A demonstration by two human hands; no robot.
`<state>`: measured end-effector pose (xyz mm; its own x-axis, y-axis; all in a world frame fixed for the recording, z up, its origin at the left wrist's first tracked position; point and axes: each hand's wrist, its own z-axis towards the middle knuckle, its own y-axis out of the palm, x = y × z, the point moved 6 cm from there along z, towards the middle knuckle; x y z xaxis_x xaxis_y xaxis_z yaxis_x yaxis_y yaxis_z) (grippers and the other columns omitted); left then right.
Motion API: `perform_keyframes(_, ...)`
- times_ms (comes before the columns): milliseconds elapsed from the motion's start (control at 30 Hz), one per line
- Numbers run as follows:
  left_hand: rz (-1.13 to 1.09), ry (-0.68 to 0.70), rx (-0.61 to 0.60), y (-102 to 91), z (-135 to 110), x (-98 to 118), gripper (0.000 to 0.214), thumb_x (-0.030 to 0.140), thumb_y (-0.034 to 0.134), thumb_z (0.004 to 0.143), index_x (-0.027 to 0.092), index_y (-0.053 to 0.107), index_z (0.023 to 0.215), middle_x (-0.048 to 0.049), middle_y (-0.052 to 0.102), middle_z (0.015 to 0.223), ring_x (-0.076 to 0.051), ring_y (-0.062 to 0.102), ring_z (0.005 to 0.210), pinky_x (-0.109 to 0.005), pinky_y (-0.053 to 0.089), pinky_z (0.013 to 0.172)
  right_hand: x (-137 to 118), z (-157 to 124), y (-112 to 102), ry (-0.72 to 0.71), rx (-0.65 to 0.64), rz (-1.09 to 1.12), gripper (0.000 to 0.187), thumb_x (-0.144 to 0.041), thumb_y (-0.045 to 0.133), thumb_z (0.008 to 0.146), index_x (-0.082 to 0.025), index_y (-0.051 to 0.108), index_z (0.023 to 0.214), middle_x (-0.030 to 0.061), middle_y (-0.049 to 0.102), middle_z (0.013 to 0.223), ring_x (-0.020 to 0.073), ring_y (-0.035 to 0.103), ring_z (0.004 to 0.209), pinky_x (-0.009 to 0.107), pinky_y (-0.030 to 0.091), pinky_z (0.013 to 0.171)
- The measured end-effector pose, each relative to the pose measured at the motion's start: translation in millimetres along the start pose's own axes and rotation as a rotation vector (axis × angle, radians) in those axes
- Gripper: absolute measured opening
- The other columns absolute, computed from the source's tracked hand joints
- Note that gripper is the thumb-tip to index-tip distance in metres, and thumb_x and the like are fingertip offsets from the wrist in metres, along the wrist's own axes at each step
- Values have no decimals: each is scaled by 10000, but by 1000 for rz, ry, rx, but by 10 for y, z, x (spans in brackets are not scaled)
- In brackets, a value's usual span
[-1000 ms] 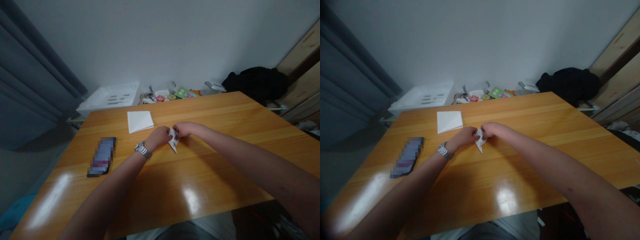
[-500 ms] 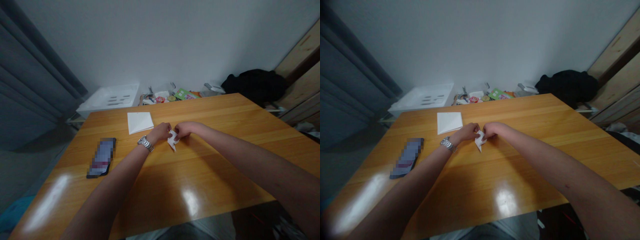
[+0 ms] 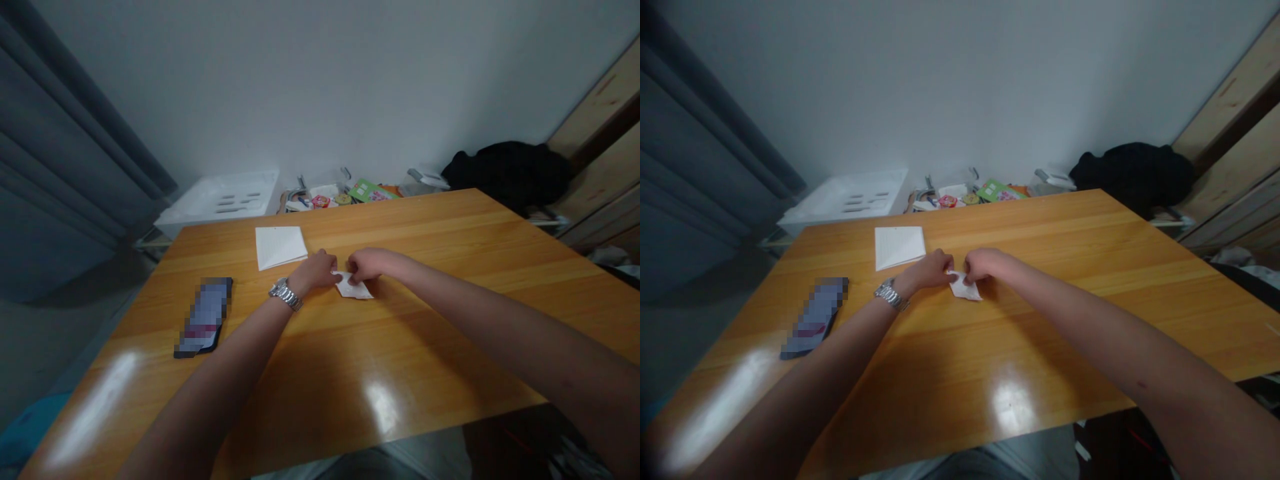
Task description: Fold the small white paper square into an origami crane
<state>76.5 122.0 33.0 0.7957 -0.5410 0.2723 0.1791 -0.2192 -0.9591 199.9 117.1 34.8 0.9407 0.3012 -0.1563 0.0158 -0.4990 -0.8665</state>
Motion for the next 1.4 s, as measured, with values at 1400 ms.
perform_keyframes(1400,-811,104,190,187,-478,155,161,252,618,907,189,602,1054,-39,719,923,-153,676,786,-247,505,667,22,-501,469,-363,616,895,200,-130,561,825,-220,626,991,33,715,964,192,670,889,299,484,789)
